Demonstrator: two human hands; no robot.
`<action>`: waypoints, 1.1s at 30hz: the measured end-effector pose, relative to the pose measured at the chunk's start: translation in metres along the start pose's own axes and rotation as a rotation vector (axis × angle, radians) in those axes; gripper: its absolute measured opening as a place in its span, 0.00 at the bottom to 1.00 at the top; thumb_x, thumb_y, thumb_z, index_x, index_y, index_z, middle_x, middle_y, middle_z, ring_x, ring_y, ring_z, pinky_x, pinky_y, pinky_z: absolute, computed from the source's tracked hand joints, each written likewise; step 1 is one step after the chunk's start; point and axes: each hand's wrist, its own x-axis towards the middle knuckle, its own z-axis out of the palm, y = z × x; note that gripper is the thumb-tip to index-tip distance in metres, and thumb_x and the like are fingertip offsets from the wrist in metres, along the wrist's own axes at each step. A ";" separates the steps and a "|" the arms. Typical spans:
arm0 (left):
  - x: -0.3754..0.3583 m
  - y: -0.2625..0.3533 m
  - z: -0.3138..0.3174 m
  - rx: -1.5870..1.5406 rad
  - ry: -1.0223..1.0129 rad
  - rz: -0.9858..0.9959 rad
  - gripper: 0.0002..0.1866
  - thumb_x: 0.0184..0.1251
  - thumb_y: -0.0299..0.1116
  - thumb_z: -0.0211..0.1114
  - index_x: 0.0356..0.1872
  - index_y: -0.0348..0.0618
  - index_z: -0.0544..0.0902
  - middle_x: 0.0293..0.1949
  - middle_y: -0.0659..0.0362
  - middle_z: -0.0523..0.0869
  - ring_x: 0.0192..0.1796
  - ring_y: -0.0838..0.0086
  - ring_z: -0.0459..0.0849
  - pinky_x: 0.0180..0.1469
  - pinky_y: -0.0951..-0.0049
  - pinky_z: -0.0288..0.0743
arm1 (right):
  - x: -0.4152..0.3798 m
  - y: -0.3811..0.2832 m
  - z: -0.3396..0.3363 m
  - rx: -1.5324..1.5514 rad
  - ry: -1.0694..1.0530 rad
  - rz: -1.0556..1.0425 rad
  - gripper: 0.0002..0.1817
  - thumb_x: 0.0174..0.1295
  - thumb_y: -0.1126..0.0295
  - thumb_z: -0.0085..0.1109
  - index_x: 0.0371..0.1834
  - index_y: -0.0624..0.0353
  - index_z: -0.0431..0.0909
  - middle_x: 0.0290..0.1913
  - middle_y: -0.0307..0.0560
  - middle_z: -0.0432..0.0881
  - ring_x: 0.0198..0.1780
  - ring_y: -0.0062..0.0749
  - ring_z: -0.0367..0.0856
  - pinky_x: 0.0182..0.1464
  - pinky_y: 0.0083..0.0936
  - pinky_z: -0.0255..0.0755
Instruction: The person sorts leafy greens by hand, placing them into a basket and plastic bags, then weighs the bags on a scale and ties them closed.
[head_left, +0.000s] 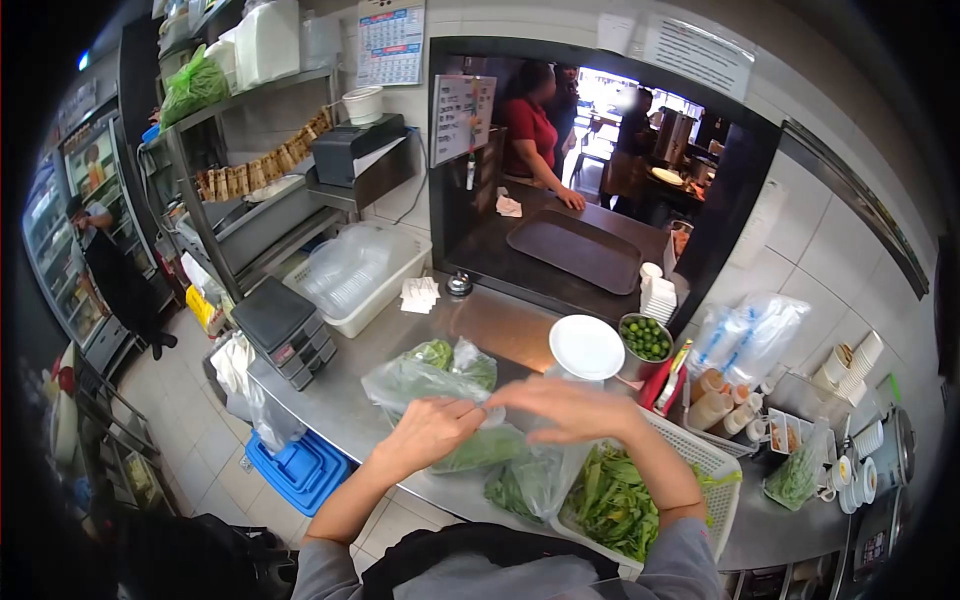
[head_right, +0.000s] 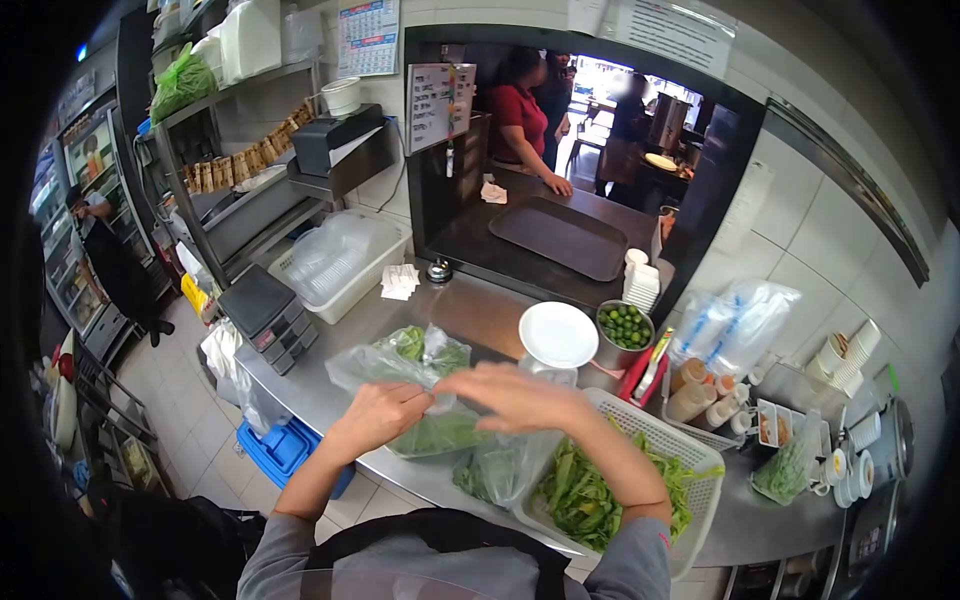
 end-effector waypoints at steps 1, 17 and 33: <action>-0.009 -0.010 0.014 -0.045 0.011 -0.034 0.09 0.49 0.29 0.62 0.34 0.44 0.77 0.23 0.60 0.77 0.24 0.65 0.79 0.25 0.65 0.72 | 0.007 0.003 0.016 0.113 -0.053 0.110 0.18 0.48 0.76 0.60 0.44 0.61 0.72 0.44 0.49 0.72 0.41 0.44 0.76 0.41 0.34 0.69; -0.049 -0.069 -0.029 -0.063 -0.633 0.154 0.06 0.58 0.39 0.59 0.28 0.50 0.80 0.26 0.64 0.78 0.41 0.70 0.79 0.61 0.71 0.60 | -0.021 0.056 0.026 0.028 0.152 0.218 0.13 0.50 0.64 0.66 0.21 0.60 0.73 0.31 0.43 0.68 0.35 0.36 0.71 0.36 0.31 0.65; -0.034 -0.065 -0.020 0.055 -0.378 0.257 0.10 0.55 0.43 0.60 0.38 0.63 0.83 0.47 0.78 0.78 0.65 0.69 0.61 0.65 0.37 0.42 | 0.051 0.027 0.078 0.194 -0.085 0.180 0.16 0.53 0.75 0.56 0.46 0.57 0.76 0.48 0.45 0.77 0.48 0.42 0.77 0.47 0.34 0.72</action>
